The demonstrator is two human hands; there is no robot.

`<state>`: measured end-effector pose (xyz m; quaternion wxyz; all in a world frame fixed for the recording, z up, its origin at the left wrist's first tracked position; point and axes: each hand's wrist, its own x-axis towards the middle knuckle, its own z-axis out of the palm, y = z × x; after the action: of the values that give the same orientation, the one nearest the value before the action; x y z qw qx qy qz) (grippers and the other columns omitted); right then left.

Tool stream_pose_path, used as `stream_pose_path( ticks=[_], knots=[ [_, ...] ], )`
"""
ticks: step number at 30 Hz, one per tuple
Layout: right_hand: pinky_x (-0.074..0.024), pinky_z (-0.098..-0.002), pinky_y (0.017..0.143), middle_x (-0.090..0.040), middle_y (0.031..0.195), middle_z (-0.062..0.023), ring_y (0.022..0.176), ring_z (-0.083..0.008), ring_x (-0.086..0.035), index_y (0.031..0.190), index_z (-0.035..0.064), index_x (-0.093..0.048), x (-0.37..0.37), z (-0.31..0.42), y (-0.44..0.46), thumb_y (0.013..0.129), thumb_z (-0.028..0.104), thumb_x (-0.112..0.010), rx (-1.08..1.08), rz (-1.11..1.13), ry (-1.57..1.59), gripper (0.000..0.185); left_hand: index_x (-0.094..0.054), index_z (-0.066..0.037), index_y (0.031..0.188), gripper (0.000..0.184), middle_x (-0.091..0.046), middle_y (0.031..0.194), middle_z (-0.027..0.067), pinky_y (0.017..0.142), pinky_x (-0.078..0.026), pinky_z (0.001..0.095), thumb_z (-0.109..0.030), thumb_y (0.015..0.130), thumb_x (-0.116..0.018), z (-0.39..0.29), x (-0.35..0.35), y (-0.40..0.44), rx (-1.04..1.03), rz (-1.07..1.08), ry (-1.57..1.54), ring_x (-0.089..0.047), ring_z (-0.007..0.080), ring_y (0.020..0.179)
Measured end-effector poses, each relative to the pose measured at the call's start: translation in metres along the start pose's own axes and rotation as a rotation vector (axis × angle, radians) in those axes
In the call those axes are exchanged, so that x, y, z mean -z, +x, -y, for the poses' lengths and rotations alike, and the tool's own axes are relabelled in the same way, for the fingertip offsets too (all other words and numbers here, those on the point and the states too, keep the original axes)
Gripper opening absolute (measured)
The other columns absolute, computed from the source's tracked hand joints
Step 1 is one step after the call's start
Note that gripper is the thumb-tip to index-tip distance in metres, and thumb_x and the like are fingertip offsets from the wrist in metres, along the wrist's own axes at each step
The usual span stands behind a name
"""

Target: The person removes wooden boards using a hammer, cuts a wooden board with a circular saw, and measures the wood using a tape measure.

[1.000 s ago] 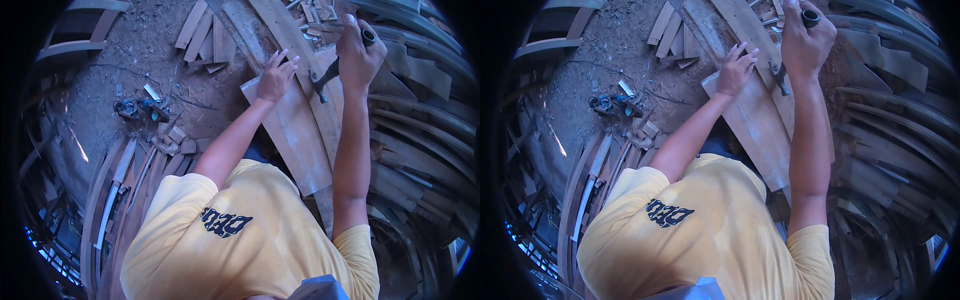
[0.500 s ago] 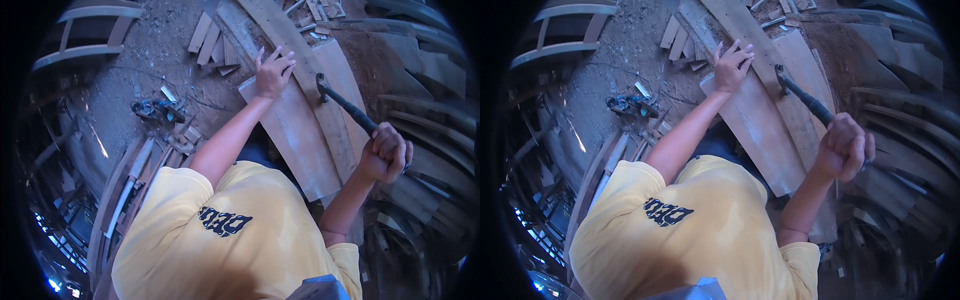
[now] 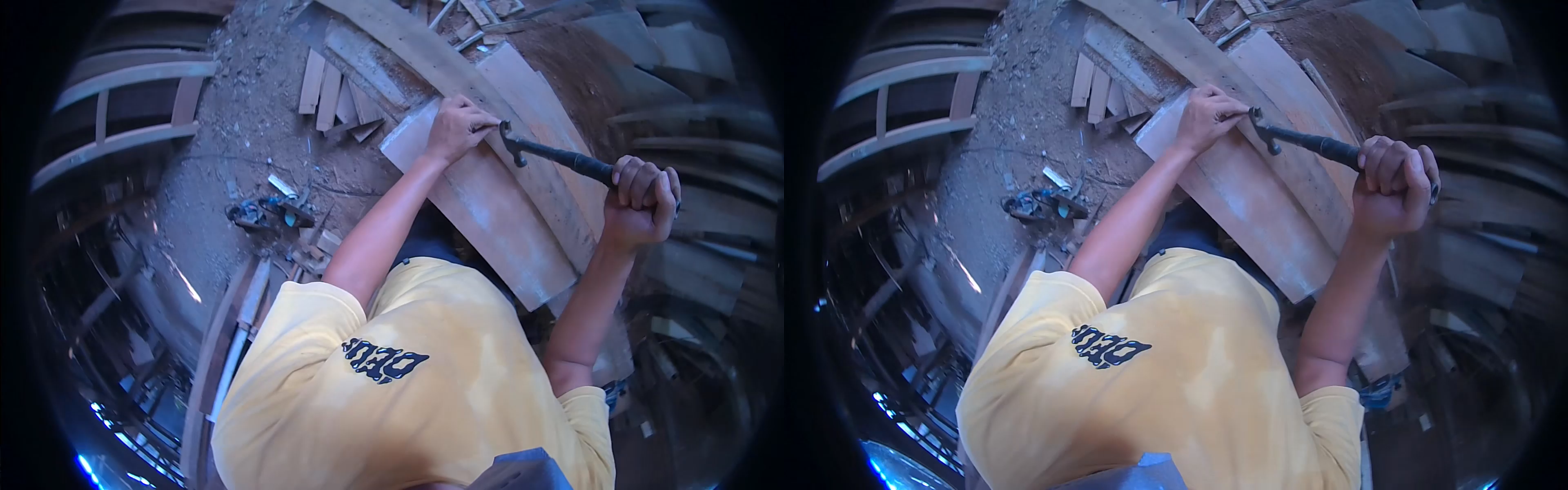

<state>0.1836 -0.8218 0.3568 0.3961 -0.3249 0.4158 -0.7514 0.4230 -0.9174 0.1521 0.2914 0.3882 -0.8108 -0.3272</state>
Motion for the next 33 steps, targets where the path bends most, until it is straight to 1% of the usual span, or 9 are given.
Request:
stream_pose_path(
  ticks=[9,13,17,21,23,24,26,30,33],
  knots=[
    [-0.0386,-0.0311,0.054,-0.032,0.052,0.0013,0.045,-0.0113,-0.035,0.066,0.0135,-0.04,0.001,0.024,-0.07,0.1,0.015,-0.05,-0.251,-0.522,-0.153,0.036,-0.082,-0.017,0.092,0.015,-0.073,0.086,-0.0027,0.083,-0.048,0.0373,-0.025,0.079,-0.084,-0.042,0.016,-0.022,-0.34,0.375,0.093,-0.062,0.0217,0.093],
    [-0.0384,-0.0296,0.054,-0.035,0.053,0.0017,0.045,-0.011,-0.035,0.066,0.0149,-0.039,0.039,0.012,-0.116,0.102,0.021,-0.058,-0.351,-0.677,-0.288,0.042,-0.083,-0.017,0.093,0.012,-0.071,0.084,0.0011,0.081,-0.048,0.037,-0.023,0.082,-0.081,-0.05,-0.003,-0.028,-0.111,0.342,-0.157,-0.061,0.0225,0.094],
    [-0.0436,-0.0327,0.061,-0.038,0.055,0.0017,0.048,-0.012,-0.041,0.067,0.0157,-0.038,0.138,-0.001,-0.207,0.103,0.022,-0.057,-0.199,-1.038,0.206,0.041,-0.084,-0.014,0.1,0.013,-0.072,0.09,0.0054,0.08,-0.048,0.0328,-0.019,0.089,-0.078,-0.052,-0.007,-0.033,0.167,0.404,-0.294,-0.06,0.0187,0.089],
    [-0.0513,-0.0417,0.085,-0.056,0.075,-0.0088,0.077,-0.0271,-0.059,0.078,0.0099,-0.058,0.183,-0.047,-0.341,0.097,0.018,-0.065,-0.227,-1.368,0.383,0.022,-0.083,-0.012,0.101,0.014,-0.071,0.089,0.0057,0.076,-0.048,0.0305,-0.02,0.091,-0.077,-0.052,-0.002,-0.033,0.146,0.474,-0.251,-0.06,0.0164,0.085],
    [-0.0509,-0.0438,0.094,-0.065,0.089,-0.0153,0.092,-0.0302,-0.064,0.1,0.0006,-0.07,0.162,-0.061,-0.374,0.096,0.017,-0.068,-0.406,-1.642,-0.5,0.017,-0.082,-0.011,0.104,0.016,-0.069,0.087,0.005,0.073,-0.047,0.0289,-0.02,0.092,-0.077,-0.059,0.004,-0.038,0.18,0.549,-0.391,-0.06,0.0147,0.081],
    [-0.0509,-0.0438,0.094,-0.065,0.089,-0.0153,0.092,-0.0302,-0.064,0.1,0.0006,-0.07,0.147,-0.059,-0.376,0.096,0.017,-0.068,-0.405,-1.638,-0.488,0.017,-0.082,-0.011,0.104,0.016,-0.069,0.087,0.005,0.073,-0.047,0.0289,-0.02,0.092,-0.077,-0.063,0.005,-0.04,0.174,0.545,-0.381,-0.06,0.0147,0.081],
    [-0.0506,-0.0376,0.098,-0.068,0.106,-0.0123,0.099,-0.023,-0.063,0.122,-0.0009,-0.069,0.104,-0.047,-0.358,0.097,0.02,-0.072,-0.227,-1.35,-1.842,0.033,-0.082,-0.011,0.105,0.016,-0.068,0.087,0.0046,0.07,-0.047,0.0283,-0.02,0.092,-0.077,-0.071,0.007,-0.042,0.12,0.691,-0.418,-0.06,0.0139,0.079],
    [-0.0527,-0.0298,0.091,-0.069,0.105,-0.0063,0.101,-0.0146,-0.066,0.125,0.0028,-0.07,0.036,-0.032,-0.267,0.097,0.012,-0.071,-0.402,-0.655,-0.774,0.03,-0.082,-0.012,0.105,0.016,-0.066,0.086,0.0052,0.071,-0.048,0.0297,-0.02,0.092,-0.078,-0.099,0.003,-0.048,0.097,0.809,-0.448,-0.06,0.0157,0.079],
    [-0.0556,-0.027,0.083,-0.073,0.103,-0.0076,0.091,-0.0127,-0.07,0.118,-0.0004,-0.073,0.029,-0.064,-0.242,0.096,0.009,-0.071,-0.361,-0.545,-0.529,0.024,-0.082,-0.011,0.104,0.017,-0.066,0.086,0.0063,0.07,-0.048,0.0319,-0.021,0.091,-0.078,-0.116,-0.003,-0.049,-0.001,0.929,-0.44,-0.06,0.0177,0.077]
  ],
)
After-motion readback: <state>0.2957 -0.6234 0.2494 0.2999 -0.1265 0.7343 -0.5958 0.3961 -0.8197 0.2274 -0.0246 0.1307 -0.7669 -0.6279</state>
